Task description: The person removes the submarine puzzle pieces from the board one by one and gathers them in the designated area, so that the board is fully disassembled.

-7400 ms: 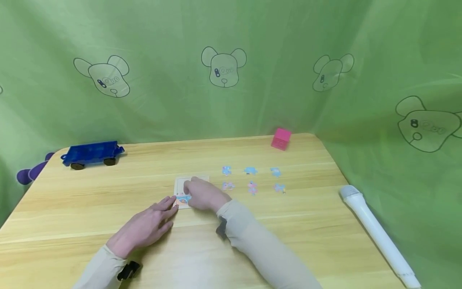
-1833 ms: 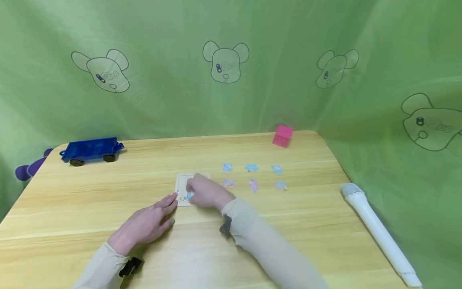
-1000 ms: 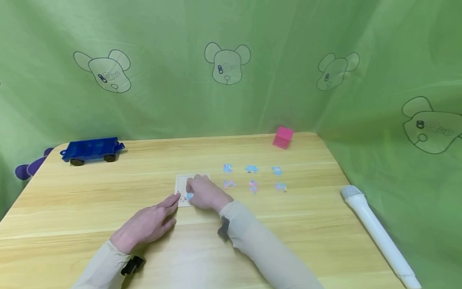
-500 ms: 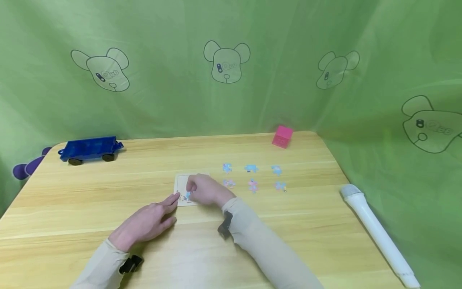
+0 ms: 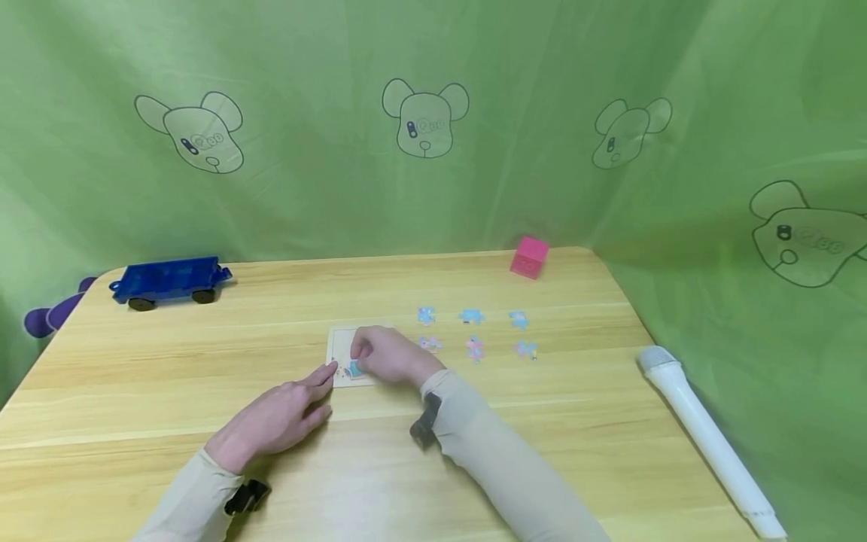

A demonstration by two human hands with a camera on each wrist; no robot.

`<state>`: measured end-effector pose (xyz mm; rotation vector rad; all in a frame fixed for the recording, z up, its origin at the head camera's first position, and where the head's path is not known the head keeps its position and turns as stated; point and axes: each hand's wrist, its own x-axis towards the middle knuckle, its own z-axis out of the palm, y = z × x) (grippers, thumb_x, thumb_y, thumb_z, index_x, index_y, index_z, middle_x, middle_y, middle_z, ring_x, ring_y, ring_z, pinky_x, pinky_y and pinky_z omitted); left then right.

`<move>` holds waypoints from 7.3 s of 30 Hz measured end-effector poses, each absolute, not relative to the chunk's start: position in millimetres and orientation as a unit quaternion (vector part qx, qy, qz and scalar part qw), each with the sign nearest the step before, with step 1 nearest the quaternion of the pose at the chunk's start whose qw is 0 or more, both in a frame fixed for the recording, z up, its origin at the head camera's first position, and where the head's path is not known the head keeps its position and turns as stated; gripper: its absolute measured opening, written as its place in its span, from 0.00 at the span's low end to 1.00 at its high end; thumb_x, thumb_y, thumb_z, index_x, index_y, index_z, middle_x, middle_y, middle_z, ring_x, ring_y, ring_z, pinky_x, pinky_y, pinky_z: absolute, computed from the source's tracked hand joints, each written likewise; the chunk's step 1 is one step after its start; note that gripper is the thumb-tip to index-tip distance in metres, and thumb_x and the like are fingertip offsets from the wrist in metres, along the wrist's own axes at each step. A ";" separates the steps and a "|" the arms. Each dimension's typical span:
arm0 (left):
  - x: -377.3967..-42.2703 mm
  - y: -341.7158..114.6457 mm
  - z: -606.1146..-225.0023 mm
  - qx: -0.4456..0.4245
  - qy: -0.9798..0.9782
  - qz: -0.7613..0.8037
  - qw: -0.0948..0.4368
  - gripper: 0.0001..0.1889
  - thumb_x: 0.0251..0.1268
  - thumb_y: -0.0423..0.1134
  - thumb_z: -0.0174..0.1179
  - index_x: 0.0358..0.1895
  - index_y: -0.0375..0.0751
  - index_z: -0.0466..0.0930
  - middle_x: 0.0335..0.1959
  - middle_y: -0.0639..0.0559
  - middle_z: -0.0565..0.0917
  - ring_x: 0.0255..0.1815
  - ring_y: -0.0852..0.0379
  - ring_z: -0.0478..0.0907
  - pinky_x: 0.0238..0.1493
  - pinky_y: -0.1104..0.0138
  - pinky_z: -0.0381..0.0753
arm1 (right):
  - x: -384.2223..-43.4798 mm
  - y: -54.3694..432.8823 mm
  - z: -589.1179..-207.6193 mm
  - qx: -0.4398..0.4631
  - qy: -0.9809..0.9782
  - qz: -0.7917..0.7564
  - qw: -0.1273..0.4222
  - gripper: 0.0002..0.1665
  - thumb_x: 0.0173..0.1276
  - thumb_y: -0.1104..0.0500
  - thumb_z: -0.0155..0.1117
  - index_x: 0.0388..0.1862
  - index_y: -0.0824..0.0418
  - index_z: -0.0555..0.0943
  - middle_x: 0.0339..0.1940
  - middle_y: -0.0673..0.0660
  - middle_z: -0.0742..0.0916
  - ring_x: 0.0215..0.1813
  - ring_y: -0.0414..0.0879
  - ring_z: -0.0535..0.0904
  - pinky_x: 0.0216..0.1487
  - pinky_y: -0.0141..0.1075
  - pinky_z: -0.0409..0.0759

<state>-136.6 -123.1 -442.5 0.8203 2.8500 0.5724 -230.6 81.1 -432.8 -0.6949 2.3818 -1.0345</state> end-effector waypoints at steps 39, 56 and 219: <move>-137.8 -126.5 -440.5 0.276 0.942 0.185 0.050 0.22 0.71 0.35 0.58 0.62 0.25 0.74 0.69 0.33 0.67 0.66 0.37 0.68 0.63 0.48 0.71 | -221.4 111.0 -423.9 -0.247 0.842 -0.422 0.226 0.04 0.68 0.70 0.61 0.38 0.62 0.79 0.31 0.54 0.81 0.36 0.46 0.75 0.39 0.37 0.77; -135.4 -126.8 -441.4 0.275 0.941 0.192 0.049 0.22 0.71 0.34 0.57 0.62 0.23 0.73 0.69 0.32 0.66 0.67 0.37 0.67 0.64 0.48 0.70 | -218.5 174.0 -417.0 -0.251 0.850 -0.409 0.220 0.05 0.66 0.71 0.63 0.38 0.63 0.80 0.32 0.56 0.81 0.36 0.48 0.76 0.37 0.38 0.81; -127.8 -121.1 -441.1 0.254 0.951 0.172 0.046 0.24 0.72 0.38 0.56 0.66 0.27 0.70 0.71 0.36 0.65 0.68 0.40 0.67 0.64 0.47 0.70 | -212.3 157.3 -408.1 -0.314 0.860 -0.367 0.167 0.06 0.70 0.68 0.62 0.40 0.59 0.83 0.36 0.52 0.84 0.39 0.43 0.78 0.43 0.39 0.80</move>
